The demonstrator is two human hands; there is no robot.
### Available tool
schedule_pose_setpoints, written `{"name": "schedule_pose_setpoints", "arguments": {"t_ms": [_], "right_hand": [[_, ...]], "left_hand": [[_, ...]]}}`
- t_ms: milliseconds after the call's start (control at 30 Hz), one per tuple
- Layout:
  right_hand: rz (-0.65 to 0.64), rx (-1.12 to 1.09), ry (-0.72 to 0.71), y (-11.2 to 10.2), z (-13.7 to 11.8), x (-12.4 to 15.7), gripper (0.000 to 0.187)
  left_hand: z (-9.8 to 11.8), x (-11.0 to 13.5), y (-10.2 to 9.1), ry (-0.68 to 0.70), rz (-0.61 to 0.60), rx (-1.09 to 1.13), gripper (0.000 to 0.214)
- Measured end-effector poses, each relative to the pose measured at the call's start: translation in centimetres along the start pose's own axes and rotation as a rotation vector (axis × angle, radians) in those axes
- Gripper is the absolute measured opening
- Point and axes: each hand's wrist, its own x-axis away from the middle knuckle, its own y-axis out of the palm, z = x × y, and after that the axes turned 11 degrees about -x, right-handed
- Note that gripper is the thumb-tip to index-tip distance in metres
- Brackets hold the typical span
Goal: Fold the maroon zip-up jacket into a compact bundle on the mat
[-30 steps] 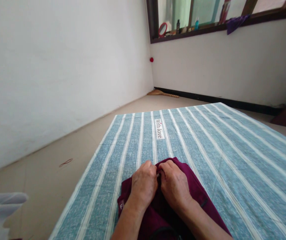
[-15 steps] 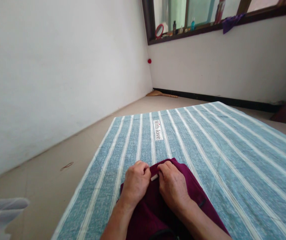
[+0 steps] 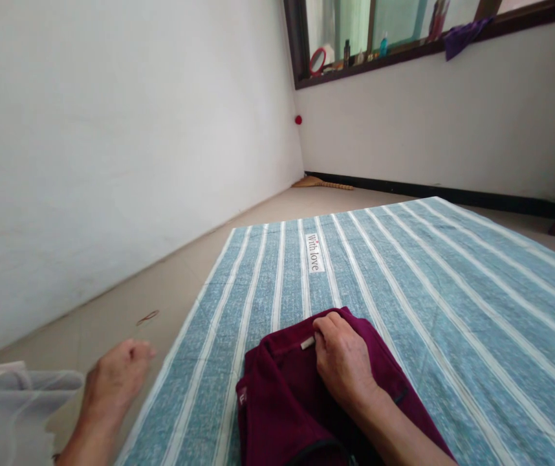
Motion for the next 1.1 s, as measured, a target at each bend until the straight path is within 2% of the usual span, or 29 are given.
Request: {"name": "schedule_pose_setpoints", "arguments": {"t_ms": [100,167,200,300,367,433,500,567,667,767,1100], "right_hand": [[-0.013,-0.004,0.008,0.0,0.0,0.0,0.018],[-0.02,-0.005,0.01,0.0,0.0,0.1,0.018],[-0.023,-0.007,0.009,0.0,0.1,0.1,0.018],[-0.027,-0.017,0.005,0.0,0.2,0.2,0.019],[-0.032,-0.024,0.0,0.0,0.3,0.2,0.018],[-0.034,-0.025,-0.009,-0.1,0.3,0.3,0.019],[-0.033,-0.026,-0.015,-0.1,0.4,0.3,0.019],[-0.031,-0.032,-0.018,-0.1,0.3,0.3,0.019],[-0.032,-0.045,-0.021,-0.2,0.3,0.3,0.019],[-0.028,-0.048,-0.029,-0.2,0.3,0.3,0.02],[-0.032,-0.036,-0.034,-0.2,0.3,0.3,0.021]], "left_hand": [[-2.9,0.3,0.5,0.018,-0.105,-0.137,0.005],[-3.3,1.2,0.6,0.02,-0.203,-0.192,0.016],[-3.0,1.7,0.6,0.015,-0.213,-0.205,0.022],[-0.9,3.4,0.3,0.012,-0.095,-0.135,0.015],[1.3,4.7,-0.3,0.045,-0.032,0.028,0.017],[4.0,6.3,-0.9,0.144,-0.097,0.228,0.025],[6.8,8.0,-1.5,0.307,-0.195,0.362,0.025],[9.1,9.7,-1.9,0.459,-0.259,0.407,0.02],[11.4,11.4,-1.9,0.58,-0.252,0.365,0.019],[12.3,11.9,-1.6,0.617,-0.192,0.275,0.022],[12.5,12.1,-0.4,0.755,0.03,0.032,0.025]]}}
